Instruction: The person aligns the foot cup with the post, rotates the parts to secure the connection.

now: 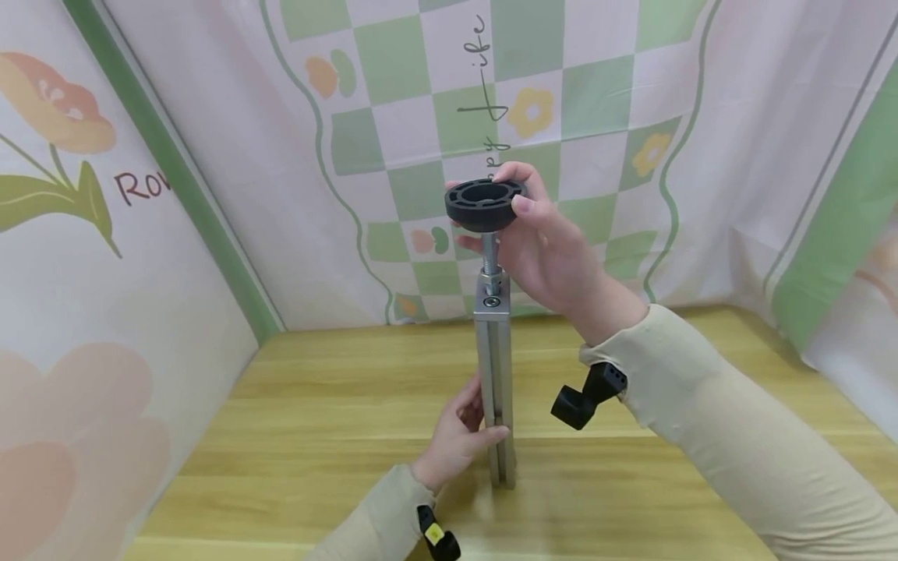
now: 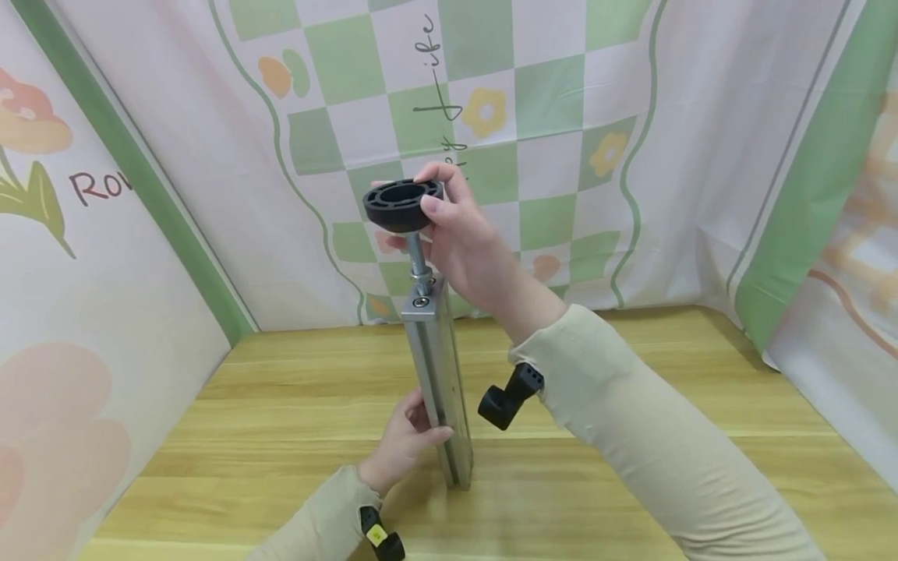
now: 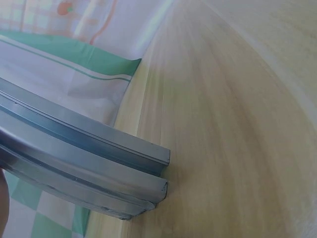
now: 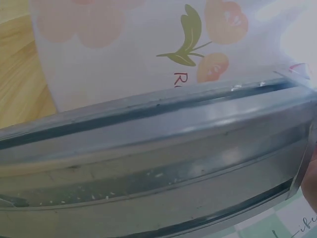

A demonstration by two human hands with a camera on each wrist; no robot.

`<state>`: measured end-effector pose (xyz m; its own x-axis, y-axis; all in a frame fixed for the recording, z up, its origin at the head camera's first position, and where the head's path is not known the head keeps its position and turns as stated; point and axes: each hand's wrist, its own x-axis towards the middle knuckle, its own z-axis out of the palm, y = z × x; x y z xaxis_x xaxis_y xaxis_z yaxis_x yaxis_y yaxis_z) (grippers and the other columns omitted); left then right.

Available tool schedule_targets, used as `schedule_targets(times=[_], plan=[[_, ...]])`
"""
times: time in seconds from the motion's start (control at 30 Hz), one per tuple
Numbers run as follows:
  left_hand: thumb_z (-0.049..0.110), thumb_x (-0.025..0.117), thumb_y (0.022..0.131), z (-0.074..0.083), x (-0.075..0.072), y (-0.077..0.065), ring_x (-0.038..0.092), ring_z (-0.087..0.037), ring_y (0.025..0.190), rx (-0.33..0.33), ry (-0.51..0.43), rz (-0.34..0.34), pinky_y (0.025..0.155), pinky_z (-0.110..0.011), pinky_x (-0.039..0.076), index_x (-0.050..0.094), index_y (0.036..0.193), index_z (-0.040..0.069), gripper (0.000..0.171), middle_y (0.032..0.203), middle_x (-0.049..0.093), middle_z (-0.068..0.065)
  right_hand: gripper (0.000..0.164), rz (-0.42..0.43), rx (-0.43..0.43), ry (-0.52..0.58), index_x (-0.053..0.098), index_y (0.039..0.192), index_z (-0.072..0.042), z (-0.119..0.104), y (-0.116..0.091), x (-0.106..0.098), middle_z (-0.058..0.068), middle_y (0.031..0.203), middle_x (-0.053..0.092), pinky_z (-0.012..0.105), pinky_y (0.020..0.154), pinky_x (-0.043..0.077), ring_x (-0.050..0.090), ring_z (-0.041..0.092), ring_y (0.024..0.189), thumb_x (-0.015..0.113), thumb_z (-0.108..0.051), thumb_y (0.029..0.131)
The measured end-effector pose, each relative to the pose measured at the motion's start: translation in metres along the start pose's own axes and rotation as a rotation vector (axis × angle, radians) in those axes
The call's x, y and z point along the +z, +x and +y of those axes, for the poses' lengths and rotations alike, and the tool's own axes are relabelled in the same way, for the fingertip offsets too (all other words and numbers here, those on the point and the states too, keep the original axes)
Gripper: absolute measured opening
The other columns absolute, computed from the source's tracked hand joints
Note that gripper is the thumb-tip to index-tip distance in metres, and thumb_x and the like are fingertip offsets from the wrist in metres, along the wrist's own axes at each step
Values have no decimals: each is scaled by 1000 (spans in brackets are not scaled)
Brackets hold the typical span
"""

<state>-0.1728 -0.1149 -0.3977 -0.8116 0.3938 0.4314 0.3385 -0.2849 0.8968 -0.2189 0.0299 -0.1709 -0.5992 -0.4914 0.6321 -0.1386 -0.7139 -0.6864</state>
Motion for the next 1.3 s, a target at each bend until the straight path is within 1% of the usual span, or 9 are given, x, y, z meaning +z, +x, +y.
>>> schedule_targets(times=[0.17,0.33,0.53,0.8,0.9,1.03,1.13,1.23,1.3], plan=[[6,70,83,-1,0,-1,44,-5,124,0,1,4,104,-20,36,17,150,2,85,150,28,-26,39,51,-49,-4,43,107,-18,4,-2,0,11,111,48,37,89,47,59,23,97,71,-23,81],[5,70,83,0,1,-1,44,-5,125,-3,3,6,105,-20,36,17,150,0,85,150,27,-26,45,89,-85,-70,43,105,-20,5,-1,-3,11,112,46,35,89,47,57,20,101,78,-28,77],[4,70,82,2,1,-1,44,-5,124,-16,3,14,104,-19,36,17,150,0,85,150,27,-27,50,123,-151,-190,41,104,-19,5,-4,-1,12,111,48,29,87,46,55,19,102,80,-33,75],[1,68,82,1,1,-1,45,-6,123,-12,7,13,104,-20,37,18,150,1,84,149,29,-27,52,194,-205,-461,39,103,-24,2,-9,11,8,104,58,24,87,45,59,15,98,78,-43,74],[0,68,82,0,1,-1,45,-6,124,-14,14,11,104,-21,37,18,150,1,84,149,29,-27,40,232,-231,-545,39,102,-23,1,-10,15,11,105,57,23,83,49,61,16,95,73,-26,82],[0,68,83,0,0,-1,46,-5,123,-24,26,17,104,-20,37,18,150,1,83,148,31,-27,35,286,-274,-768,38,99,-17,-2,-9,24,8,104,53,22,84,48,60,17,94,64,0,82],[1,68,83,0,0,-1,46,-5,123,-33,27,20,103,-20,37,18,150,1,83,148,31,-27,37,311,-280,-923,36,97,-10,-4,-7,29,2,101,48,23,83,47,57,18,92,66,2,81],[-1,67,83,1,1,0,46,-5,123,-41,21,20,103,-20,37,17,150,0,84,149,30,-27,38,302,-262,-947,34,99,-9,-4,-8,29,1,103,46,23,82,46,56,18,93,67,2,82],[-2,67,83,1,1,-1,46,-5,122,-45,19,23,103,-20,37,16,150,0,84,149,30,-27,40,267,-248,-866,33,103,-11,-3,-8,26,6,108,50,23,85,47,58,19,97,65,1,82]])
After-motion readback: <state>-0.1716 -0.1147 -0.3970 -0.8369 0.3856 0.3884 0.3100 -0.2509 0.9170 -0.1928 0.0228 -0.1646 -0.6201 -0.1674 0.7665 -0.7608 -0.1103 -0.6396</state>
